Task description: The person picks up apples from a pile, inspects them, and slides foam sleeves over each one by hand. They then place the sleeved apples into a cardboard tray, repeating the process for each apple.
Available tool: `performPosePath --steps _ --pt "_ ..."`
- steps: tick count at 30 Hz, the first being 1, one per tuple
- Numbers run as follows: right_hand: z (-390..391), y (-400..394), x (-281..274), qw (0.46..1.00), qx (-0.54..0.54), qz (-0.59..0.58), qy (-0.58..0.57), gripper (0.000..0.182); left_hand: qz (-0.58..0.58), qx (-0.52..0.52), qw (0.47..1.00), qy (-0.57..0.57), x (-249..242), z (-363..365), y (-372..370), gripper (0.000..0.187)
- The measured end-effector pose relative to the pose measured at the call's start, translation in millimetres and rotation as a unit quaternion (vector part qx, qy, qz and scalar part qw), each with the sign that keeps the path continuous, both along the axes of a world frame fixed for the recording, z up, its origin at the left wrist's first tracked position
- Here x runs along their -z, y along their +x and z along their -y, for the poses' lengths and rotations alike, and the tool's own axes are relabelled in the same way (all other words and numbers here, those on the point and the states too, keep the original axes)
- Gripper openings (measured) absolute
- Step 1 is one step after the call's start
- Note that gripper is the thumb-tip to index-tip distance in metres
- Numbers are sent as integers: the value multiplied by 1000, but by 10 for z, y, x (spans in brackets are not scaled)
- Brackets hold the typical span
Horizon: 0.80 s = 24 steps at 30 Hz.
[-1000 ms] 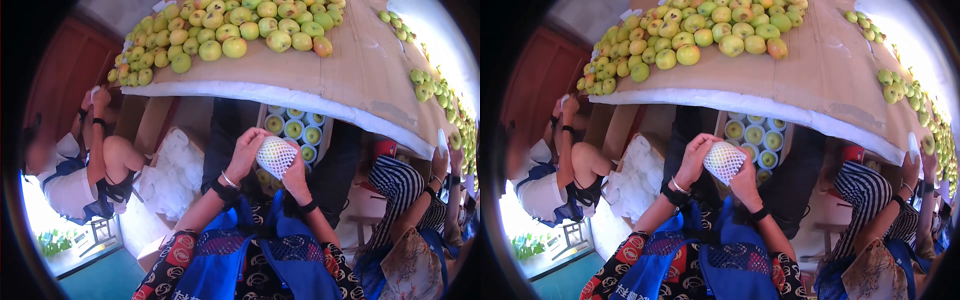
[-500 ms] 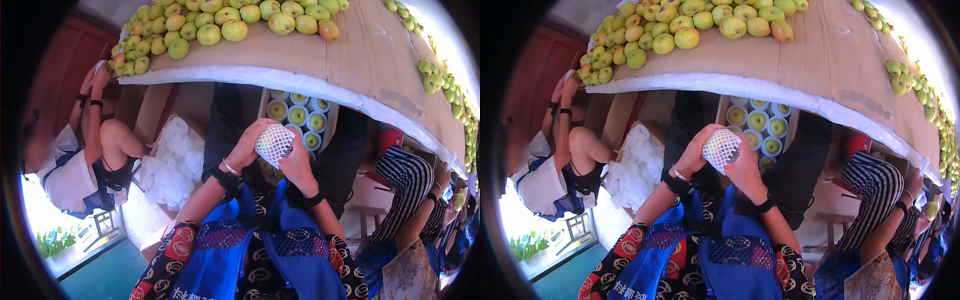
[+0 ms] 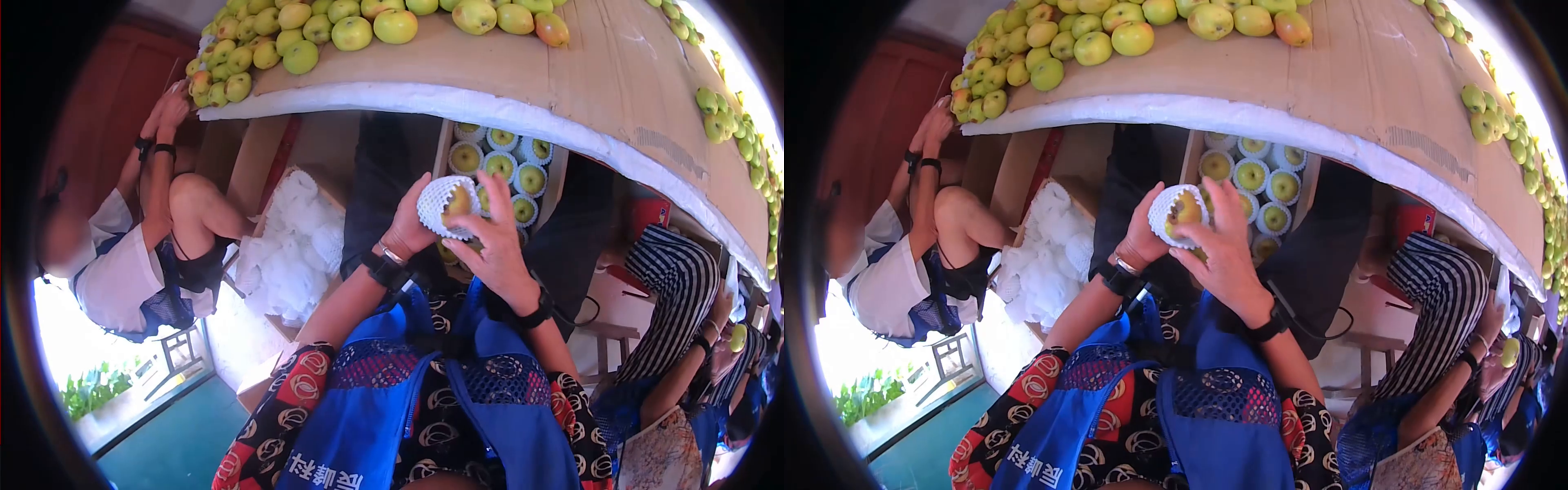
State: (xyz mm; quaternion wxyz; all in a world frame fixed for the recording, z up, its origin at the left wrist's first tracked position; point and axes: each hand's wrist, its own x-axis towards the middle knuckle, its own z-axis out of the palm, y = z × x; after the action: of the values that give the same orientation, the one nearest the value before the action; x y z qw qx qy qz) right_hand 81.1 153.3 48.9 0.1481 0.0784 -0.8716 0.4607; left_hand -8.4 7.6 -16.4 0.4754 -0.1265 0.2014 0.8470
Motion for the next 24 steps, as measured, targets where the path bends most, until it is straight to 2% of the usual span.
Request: performPosePath --steps 1,5,9,12,15,16,17,18,19,20,22,24 --pt "35 -12 118 1000 -1 -16 -23 22 9 0 1000 -13 24 -9 22 55" --pt "55 -23 184 996 42 -9 -78 17 0 -18 1000 -20 -67 -33 21 58" --pt "113 -24 60 997 33 -29 -57 16 -1 -49 998 -27 -86 -64 27 56" --pt "126 -15 22 998 14 -18 -61 13 -37 -43 998 -33 -17 -46 31 56" --pt "56 -44 12 994 56 4 -93 10 -104 -101 985 -90 -125 -65 64 46" --pt "51 -64 51 992 82 18 -96 12 -321 -71 913 -239 136 25 29 40" --pt "-21 -30 105 988 122 34 -87 15 -299 -98 930 -188 23 30 53 35" --pt "-2 -11 256 988 155 12 -2 26 -432 -70 835 -334 -64 -12 69 21" --pt "7 -5 220 984 163 47 57 39 -322 -89 908 -252 -60 -26 88 23" --pt "31 30 301 980 163 74 83 47 -290 -99 916 -261 -105 -69 138 26" --pt "45 4 307 977 153 141 56 49 -385 -104 855 -332 -51 -88 158 28" --pt "33 7 255 974 154 158 55 51 -328 -115 878 -328 -94 -104 124 30"
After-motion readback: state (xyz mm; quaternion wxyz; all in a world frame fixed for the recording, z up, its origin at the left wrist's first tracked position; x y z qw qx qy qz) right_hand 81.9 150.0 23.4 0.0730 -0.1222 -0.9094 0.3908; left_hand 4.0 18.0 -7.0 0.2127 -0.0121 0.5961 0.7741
